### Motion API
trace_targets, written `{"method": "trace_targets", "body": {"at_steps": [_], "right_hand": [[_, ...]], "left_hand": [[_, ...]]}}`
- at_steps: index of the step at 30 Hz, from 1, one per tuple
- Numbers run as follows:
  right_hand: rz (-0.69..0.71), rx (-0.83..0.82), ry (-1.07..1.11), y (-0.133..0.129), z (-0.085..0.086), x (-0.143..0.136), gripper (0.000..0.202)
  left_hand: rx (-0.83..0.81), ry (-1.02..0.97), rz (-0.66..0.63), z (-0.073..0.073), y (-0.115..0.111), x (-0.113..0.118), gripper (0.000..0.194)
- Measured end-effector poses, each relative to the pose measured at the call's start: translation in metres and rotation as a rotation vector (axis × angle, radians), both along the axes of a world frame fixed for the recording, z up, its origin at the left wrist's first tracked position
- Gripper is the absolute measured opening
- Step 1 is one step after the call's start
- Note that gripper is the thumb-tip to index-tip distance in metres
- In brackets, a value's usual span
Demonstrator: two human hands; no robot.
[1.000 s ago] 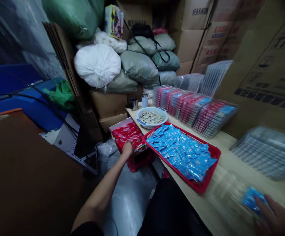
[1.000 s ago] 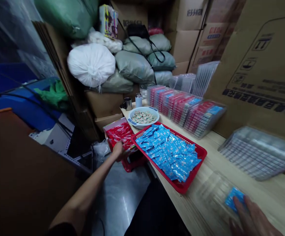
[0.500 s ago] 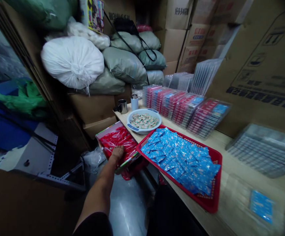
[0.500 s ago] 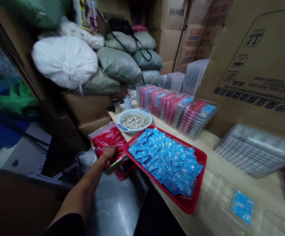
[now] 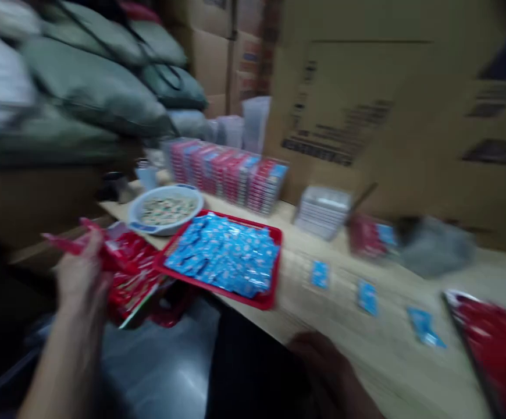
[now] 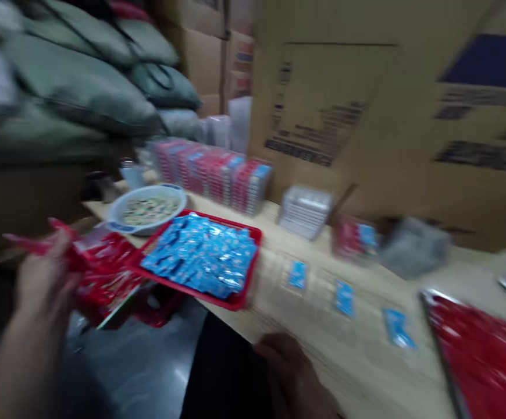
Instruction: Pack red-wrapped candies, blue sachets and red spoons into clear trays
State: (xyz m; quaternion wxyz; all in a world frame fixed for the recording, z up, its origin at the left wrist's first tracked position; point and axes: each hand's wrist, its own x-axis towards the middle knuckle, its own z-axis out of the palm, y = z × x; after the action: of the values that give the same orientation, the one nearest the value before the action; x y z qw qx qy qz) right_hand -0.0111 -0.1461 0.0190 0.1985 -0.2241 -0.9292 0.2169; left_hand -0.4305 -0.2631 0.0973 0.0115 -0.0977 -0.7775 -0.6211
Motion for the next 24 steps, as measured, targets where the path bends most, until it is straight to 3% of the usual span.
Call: {"method": "trace_targets", "body": {"at_steps": [2, 4, 6, 8, 10, 12, 15, 20, 24], "right_hand": [[0.082, -0.054, 0.029, 0.002, 0.001, -0.01, 0.039], [0.122, -0.099, 0.074, 0.003, 0.006, -0.018, 0.041], [0.143, -0.119, 0.099, 0.0, 0.012, -0.02, 0.04], [0.157, -0.131, 0.112, -0.003, 0.016, -0.014, 0.037], [0.156, -0.153, 0.119, -0.004, 0.017, -0.002, 0.035], [0.138, -0.166, 0.118, -0.003, 0.017, 0.015, 0.036], [0.077, -0.186, 0.142, 0.001, 0.015, 0.041, 0.038], [-0.019, -0.256, 0.228, 0.007, 0.01, 0.072, 0.039], [-0.057, -0.293, 0.243, 0.011, 0.006, 0.082, 0.039]], "left_hand": [[0.12, -0.113, -0.111, 0.008, 0.031, 0.047, 0.036], [-0.08, -0.079, -0.403, 0.009, 0.06, 0.107, 0.041], [-0.258, 0.098, -0.739, 0.003, 0.09, 0.171, 0.039], [-0.478, 0.328, -0.897, -0.009, 0.123, 0.225, 0.041], [-0.718, 0.544, -0.963, -0.021, 0.156, 0.263, 0.042], [-0.952, 0.667, -0.934, -0.031, 0.183, 0.283, 0.038], [-1.146, 0.728, -0.856, -0.041, 0.208, 0.289, 0.033], [-1.212, 0.752, -0.849, -0.046, 0.222, 0.281, 0.035], [-1.135, 0.738, -0.853, -0.038, 0.234, 0.301, 0.039]]}}
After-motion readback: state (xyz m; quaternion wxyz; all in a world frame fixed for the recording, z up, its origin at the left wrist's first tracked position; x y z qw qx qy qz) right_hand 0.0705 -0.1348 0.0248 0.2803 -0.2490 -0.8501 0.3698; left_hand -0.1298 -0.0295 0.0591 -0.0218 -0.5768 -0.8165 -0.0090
